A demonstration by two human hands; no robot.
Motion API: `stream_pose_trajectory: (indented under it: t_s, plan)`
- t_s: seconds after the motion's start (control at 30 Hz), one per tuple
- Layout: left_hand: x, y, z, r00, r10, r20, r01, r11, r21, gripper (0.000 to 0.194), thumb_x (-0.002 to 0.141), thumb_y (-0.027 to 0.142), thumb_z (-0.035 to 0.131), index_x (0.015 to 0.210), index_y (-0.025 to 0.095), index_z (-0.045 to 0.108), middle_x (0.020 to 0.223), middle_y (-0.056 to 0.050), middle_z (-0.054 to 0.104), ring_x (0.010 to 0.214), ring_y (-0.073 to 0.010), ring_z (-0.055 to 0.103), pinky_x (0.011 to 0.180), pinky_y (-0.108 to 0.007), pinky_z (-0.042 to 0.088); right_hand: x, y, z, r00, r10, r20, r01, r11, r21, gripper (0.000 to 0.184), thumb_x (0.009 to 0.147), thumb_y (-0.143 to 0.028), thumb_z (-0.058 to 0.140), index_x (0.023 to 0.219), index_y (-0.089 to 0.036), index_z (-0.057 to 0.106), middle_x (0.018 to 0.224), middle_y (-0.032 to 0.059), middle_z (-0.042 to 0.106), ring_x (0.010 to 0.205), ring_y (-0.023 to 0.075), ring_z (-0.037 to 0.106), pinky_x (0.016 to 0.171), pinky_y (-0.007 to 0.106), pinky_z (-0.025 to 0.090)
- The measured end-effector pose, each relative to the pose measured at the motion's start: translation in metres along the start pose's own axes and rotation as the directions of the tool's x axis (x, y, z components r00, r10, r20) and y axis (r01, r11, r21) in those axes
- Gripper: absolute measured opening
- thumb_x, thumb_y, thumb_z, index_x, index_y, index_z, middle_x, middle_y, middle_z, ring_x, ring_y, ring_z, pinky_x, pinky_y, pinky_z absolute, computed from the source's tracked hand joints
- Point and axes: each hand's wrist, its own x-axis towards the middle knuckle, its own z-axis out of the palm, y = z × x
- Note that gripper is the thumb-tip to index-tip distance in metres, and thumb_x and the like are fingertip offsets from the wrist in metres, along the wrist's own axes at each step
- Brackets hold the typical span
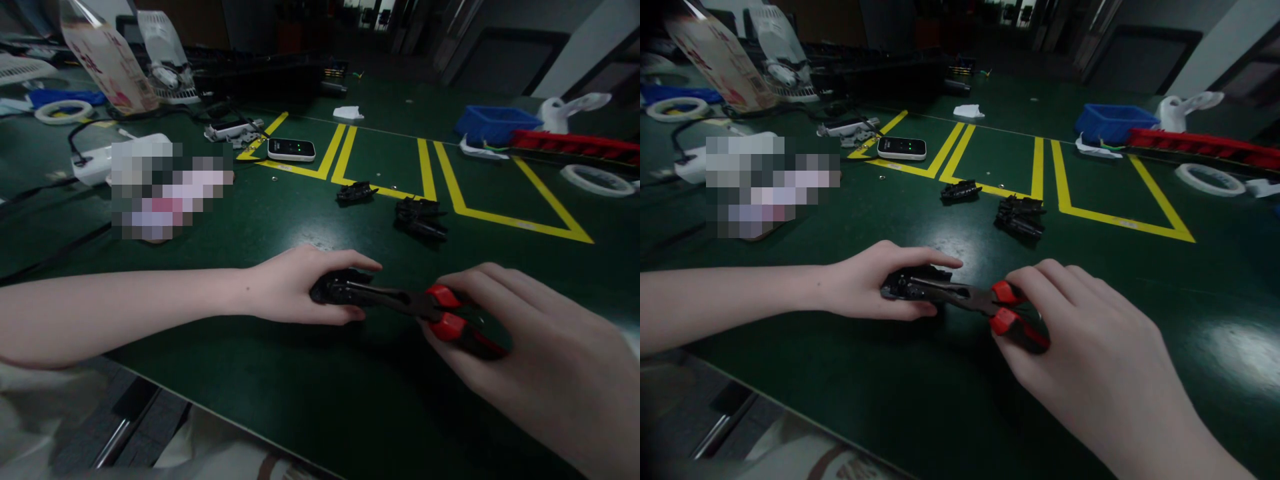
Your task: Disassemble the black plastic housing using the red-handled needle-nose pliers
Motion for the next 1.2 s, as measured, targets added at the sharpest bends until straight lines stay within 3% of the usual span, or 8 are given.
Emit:
stream_pose_trajectory:
  t_s: [0.23,0.5,1.0,1.2]
  plan:
    - [-0.002,0.001,0.0,0.999,0.023,-0.034,-0.023,1.0,0.002,0.046,0.092,0.026,0.074,0.134,0.014,0.061,0.108,-0.005,0.08,0.092,-0.0169,0.077,0.081,-0.025,0.056,-0.004,-0.005,0.003,0.998,0.035,0.044,-0.039,0.996,0.084,0.02,0.093,-0.046,0.059,0.101,-0.028,0.061,0.088,0.0062,0.069,0.066,0.0245,0.067,0.041,0.035,0.048]
    - [-0.002,0.002,0.0,0.999,0.002,-0.044,0.002,0.996,0.092,0.046,0.091,0.027,0.071,0.135,0.017,0.059,0.113,-0.005,0.08,0.096,-0.0197,0.077,0.082,-0.028,0.055,-0.006,-0.012,0.006,0.997,0.028,0.069,-0.034,0.995,0.098,0.021,0.095,-0.045,0.058,0.104,-0.027,0.062,0.093,0.0085,0.071,0.069,0.0244,0.07,0.045,0.034,0.055]
    - [-0.004,0.003,0.002,0.994,0.002,-0.108,0.006,0.997,0.081,0.044,0.091,0.031,0.075,0.131,0.017,0.062,0.11,-0.004,0.079,0.097,-0.0193,0.077,0.082,-0.028,0.055,-0.003,-0.014,0.003,0.999,0.053,0.01,-0.054,0.997,0.056,0.023,0.096,-0.047,0.054,0.099,-0.025,0.061,0.087,0.0071,0.069,0.065,0.0222,0.067,0.043,0.032,0.049]
    - [-0.003,0.003,0.002,0.995,0.005,-0.099,0.003,0.997,0.083,0.044,0.092,0.031,0.074,0.132,0.016,0.062,0.111,-0.005,0.079,0.098,-0.0198,0.077,0.081,-0.028,0.056,-0.006,-0.012,0.003,0.996,0.065,0.053,-0.068,0.996,0.063,0.023,0.095,-0.047,0.059,0.104,-0.026,0.061,0.092,0.007,0.07,0.068,0.0223,0.068,0.045,0.032,0.051]
